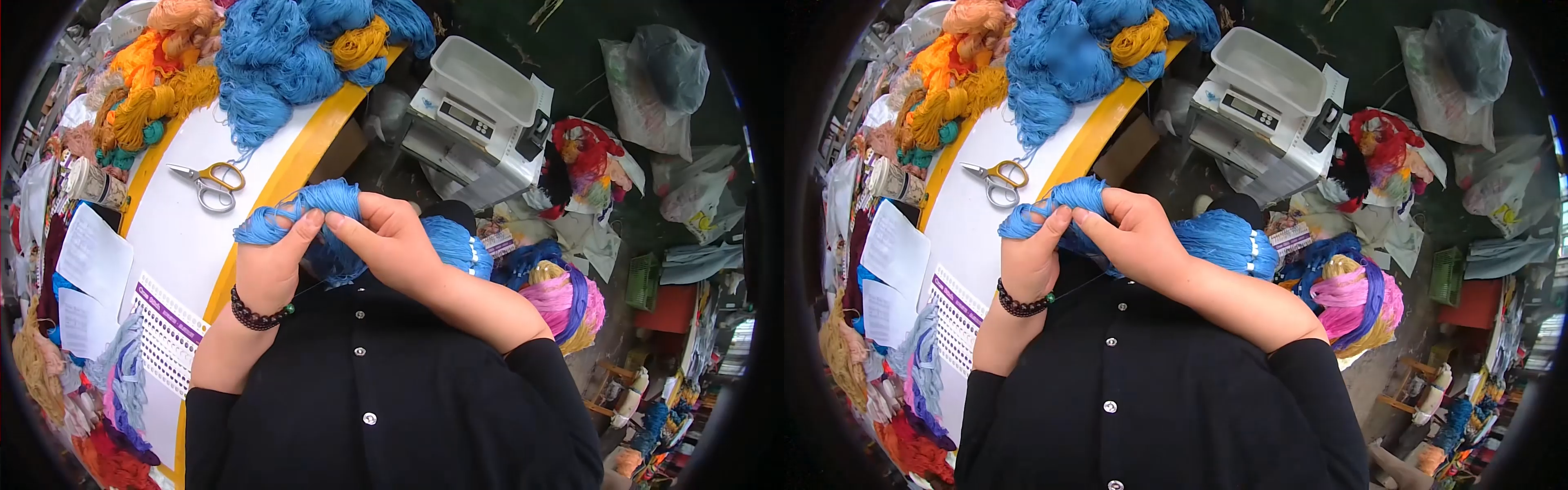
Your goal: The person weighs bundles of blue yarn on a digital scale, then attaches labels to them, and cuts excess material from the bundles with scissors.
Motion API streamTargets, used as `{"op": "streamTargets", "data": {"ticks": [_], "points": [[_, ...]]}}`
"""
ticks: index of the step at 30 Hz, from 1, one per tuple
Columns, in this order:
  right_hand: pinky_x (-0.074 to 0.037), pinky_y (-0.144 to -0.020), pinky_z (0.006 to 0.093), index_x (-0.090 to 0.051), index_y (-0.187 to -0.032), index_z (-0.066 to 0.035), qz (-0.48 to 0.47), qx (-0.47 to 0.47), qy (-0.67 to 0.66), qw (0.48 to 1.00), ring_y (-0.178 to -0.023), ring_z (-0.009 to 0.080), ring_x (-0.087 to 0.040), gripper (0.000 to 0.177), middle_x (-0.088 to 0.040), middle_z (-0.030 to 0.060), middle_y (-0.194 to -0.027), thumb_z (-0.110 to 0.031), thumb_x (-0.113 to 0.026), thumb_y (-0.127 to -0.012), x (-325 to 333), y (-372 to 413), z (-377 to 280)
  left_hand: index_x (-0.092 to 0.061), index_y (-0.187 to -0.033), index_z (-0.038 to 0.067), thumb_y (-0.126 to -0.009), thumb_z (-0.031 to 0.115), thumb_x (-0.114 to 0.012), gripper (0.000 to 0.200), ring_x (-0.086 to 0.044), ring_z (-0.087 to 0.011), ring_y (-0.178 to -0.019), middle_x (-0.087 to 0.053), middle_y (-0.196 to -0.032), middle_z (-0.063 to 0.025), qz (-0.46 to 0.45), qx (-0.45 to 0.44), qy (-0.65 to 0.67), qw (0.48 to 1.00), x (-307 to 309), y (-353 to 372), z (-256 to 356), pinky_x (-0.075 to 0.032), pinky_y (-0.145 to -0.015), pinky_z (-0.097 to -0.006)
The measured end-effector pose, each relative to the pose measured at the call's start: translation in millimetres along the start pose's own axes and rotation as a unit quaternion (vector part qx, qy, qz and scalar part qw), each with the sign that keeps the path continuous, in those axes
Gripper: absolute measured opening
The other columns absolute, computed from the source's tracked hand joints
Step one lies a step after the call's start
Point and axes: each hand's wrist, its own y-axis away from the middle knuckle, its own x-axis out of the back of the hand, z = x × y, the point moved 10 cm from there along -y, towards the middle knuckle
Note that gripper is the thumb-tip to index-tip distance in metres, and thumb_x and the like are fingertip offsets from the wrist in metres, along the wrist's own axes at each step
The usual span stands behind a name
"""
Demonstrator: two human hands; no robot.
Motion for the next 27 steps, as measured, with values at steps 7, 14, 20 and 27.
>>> {"op": "streamTargets", "data": {"ticks": [7, 14, 20, 27], "points": [[-0.046, -0.076, 0.0236, -0.061, -0.104, 0.001, -0.003, 0.011, -0.124, 0.992, -0.085, 0.0063, -0.055, 0.019, -0.063, 0.0003, -0.093, -0.012, -0.051, -0.095, -2, -3, -8, -0.067, -0.099, -0.001, -0.089, 0.014, -0.063, 0.019, -0.057, -0.0094, -0.077, -0.067, -0.088, -0.0045, 0.046, 0.012, 0.052, 0.997, 8, 0, -3, -0.045, -0.074, -0.0241], [-0.045, -0.076, 0.0229, -0.062, -0.103, 0.001, 0.009, -0.012, -0.095, 0.995, -0.085, 0.0045, -0.053, 0.019, -0.063, -0.0007, -0.093, -0.014, -0.054, -0.094, -2, 2, 6, -0.066, -0.096, 0.000, -0.083, 0.007, -0.067, 0.014, -0.059, -0.0081, -0.079, -0.067, -0.086, -0.0035, 0.018, -0.029, -0.217, 0.976, 4, 3, 5, -0.046, -0.068, -0.0245], [-0.045, -0.088, 0.0273, -0.059, -0.108, 0.002, 0.005, -0.019, -0.117, 0.993, -0.096, 0.0105, -0.058, 0.022, -0.064, 0.0049, -0.102, -0.014, -0.055, -0.093, 3, 4, 6, -0.063, -0.089, 0.000, -0.087, 0.009, -0.060, 0.010, -0.060, -0.0187, -0.076, -0.063, -0.081, -0.0054, 0.032, -0.138, -0.254, 0.957, 2, 3, 22, -0.046, -0.072, -0.0287], [-0.048, -0.052, 0.0323, -0.051, -0.087, -0.004, -0.069, 0.101, -0.186, 0.975, -0.046, 0.0106, -0.045, 0.021, -0.040, -0.0025, -0.056, -0.023, -0.061, -0.086, 70, 45, -122, -0.054, -0.087, 0.004, -0.099, 0.025, -0.044, 0.026, -0.035, -0.0047, -0.044, -0.034, -0.056, 0.0052, -0.300, 0.066, 0.496, 0.812, 23, 0, 79, -0.042, -0.046, -0.0207]]}}
